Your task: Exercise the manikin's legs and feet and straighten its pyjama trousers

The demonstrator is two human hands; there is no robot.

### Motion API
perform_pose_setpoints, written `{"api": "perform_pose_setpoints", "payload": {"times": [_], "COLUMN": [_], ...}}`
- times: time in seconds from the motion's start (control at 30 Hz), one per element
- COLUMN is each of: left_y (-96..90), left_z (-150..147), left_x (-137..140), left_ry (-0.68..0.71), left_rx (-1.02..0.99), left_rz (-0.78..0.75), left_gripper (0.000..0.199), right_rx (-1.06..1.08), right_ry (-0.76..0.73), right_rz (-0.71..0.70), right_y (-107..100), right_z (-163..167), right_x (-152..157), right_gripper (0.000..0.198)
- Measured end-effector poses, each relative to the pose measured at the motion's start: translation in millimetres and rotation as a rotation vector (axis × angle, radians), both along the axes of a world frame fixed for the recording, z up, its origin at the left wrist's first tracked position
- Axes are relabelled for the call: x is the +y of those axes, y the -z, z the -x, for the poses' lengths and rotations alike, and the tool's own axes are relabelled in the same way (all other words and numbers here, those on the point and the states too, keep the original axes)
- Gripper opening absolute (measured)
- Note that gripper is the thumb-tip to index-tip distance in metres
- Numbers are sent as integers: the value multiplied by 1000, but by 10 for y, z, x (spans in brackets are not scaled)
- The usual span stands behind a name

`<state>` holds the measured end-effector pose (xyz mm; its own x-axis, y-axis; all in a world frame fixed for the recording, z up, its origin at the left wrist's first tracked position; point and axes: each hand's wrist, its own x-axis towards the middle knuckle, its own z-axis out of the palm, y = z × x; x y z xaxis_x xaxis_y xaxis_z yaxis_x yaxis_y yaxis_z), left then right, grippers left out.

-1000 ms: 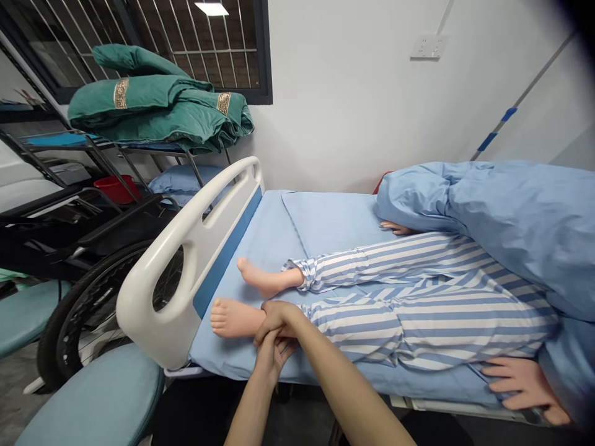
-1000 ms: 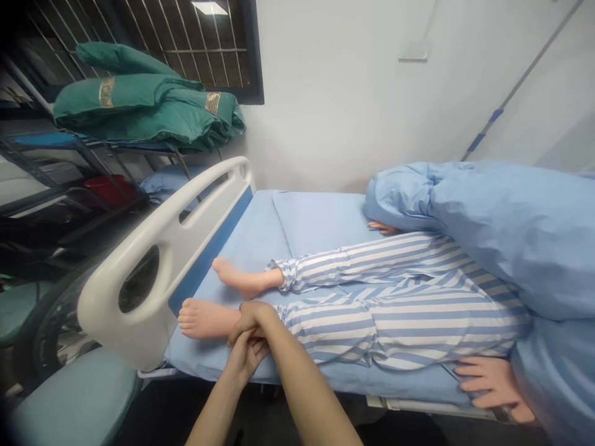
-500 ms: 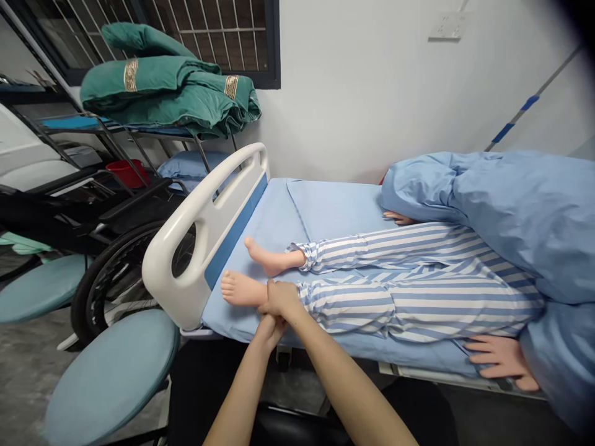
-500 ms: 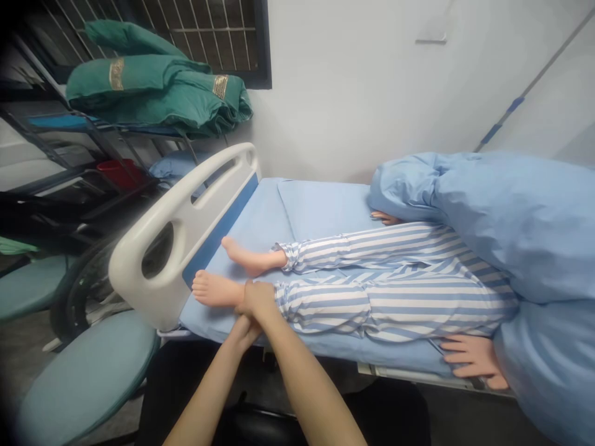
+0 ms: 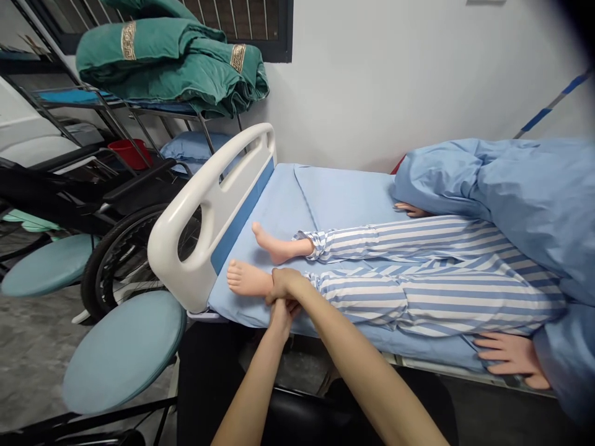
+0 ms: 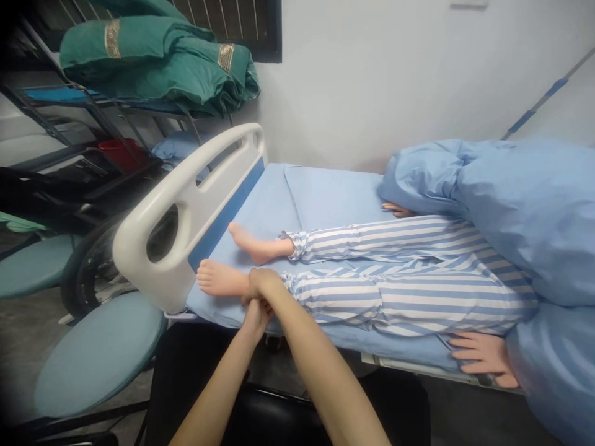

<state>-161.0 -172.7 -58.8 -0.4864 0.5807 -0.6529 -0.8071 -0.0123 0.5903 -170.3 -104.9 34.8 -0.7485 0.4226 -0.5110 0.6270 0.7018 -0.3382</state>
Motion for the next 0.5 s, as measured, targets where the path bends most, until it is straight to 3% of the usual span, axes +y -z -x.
{"api": "perform_pose_setpoints", "payload": {"times": [0.17, 0.5], "left_y": [71, 31], "left_z": [48, 64], "left_x": [-7, -65], "left_ry": [48, 83], "left_rx": [4, 36], "left_rz": [-14, -97], "left_gripper": [35, 39], "right_rx": [22, 55], "right_ry": [13, 18], "right_rz": [98, 219], "right_y": [-51, -185], "right_z": [38, 6], "right_x": [82, 118], "right_gripper": [41, 44]}}
